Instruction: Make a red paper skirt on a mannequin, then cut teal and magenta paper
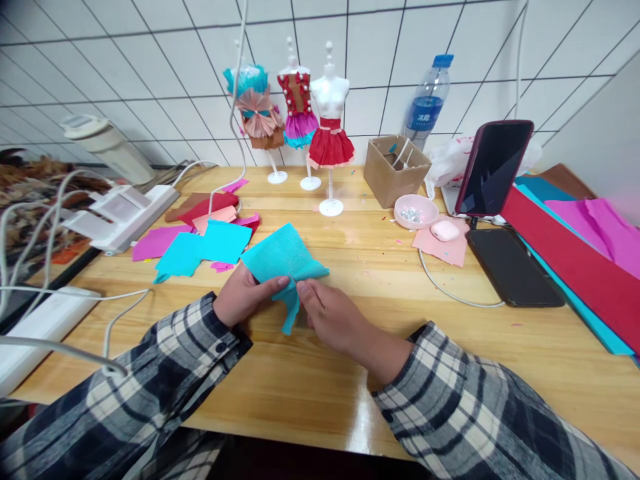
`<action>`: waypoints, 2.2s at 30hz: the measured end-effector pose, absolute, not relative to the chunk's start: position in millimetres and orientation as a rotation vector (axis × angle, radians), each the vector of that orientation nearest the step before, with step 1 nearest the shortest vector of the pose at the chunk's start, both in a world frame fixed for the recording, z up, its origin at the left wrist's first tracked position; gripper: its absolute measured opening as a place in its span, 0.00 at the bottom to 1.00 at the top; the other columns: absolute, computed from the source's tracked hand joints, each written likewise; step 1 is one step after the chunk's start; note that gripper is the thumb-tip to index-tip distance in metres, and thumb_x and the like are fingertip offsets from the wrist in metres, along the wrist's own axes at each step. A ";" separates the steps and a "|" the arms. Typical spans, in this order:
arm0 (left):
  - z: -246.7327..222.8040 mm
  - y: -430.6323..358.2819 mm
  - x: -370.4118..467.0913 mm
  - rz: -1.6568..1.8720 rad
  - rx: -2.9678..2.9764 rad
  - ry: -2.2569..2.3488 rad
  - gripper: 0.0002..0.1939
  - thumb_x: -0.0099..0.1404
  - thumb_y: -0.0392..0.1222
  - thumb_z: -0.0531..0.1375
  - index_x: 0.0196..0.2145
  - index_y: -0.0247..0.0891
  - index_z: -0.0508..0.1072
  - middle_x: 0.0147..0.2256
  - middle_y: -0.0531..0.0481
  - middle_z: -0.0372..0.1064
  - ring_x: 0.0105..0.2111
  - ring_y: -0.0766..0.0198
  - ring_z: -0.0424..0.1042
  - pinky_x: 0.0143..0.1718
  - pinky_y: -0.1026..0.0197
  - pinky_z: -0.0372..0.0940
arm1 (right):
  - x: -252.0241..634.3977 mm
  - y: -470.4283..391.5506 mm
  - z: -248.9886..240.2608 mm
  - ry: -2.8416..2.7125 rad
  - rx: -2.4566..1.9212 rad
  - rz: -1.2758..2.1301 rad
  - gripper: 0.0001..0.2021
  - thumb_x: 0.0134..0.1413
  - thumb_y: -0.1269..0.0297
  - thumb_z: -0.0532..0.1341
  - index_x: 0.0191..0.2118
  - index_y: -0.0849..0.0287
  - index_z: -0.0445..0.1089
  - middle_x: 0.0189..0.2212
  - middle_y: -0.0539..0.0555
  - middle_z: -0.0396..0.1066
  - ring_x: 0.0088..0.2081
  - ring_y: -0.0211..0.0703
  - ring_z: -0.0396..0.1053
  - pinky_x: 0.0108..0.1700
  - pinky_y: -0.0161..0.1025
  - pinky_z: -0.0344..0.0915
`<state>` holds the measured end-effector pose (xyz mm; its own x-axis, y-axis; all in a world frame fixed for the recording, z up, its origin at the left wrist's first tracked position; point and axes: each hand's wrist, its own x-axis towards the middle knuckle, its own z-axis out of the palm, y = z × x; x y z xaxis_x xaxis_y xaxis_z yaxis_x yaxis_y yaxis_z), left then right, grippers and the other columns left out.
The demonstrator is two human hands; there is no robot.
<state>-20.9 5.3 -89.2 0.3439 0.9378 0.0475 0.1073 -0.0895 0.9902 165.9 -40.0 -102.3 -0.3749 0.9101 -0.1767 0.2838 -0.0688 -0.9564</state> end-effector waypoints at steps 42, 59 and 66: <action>-93.8 1.7 -23.6 0.779 1.668 0.939 0.20 0.59 0.52 0.64 0.44 0.35 0.71 0.46 0.40 0.75 0.46 0.50 0.73 0.51 0.48 0.67 | 160.3 -40.8 -101.1 -1.661 -1.261 1.531 0.25 0.64 0.39 0.40 0.30 0.55 0.57 0.17 0.43 0.53 0.18 0.35 0.54 0.21 0.34 0.52; -92.9 -0.5 -20.6 0.941 1.365 0.817 0.24 0.60 0.49 0.65 0.51 0.35 0.73 0.50 0.41 0.74 0.53 0.47 0.71 0.56 0.46 0.63 | 161.9 -37.7 -104.1 -1.755 -1.244 1.393 0.24 0.66 0.42 0.40 0.29 0.55 0.56 0.21 0.46 0.56 0.23 0.36 0.55 0.25 0.34 0.53; -93.8 0.6 -19.1 0.992 1.126 0.814 0.21 0.57 0.45 0.67 0.47 0.33 0.75 0.45 0.42 0.78 0.47 0.49 0.75 0.54 0.47 0.66 | 160.6 -39.5 -104.7 -1.690 -1.264 1.481 0.25 0.65 0.41 0.40 0.29 0.54 0.56 0.19 0.45 0.56 0.20 0.35 0.56 0.23 0.34 0.52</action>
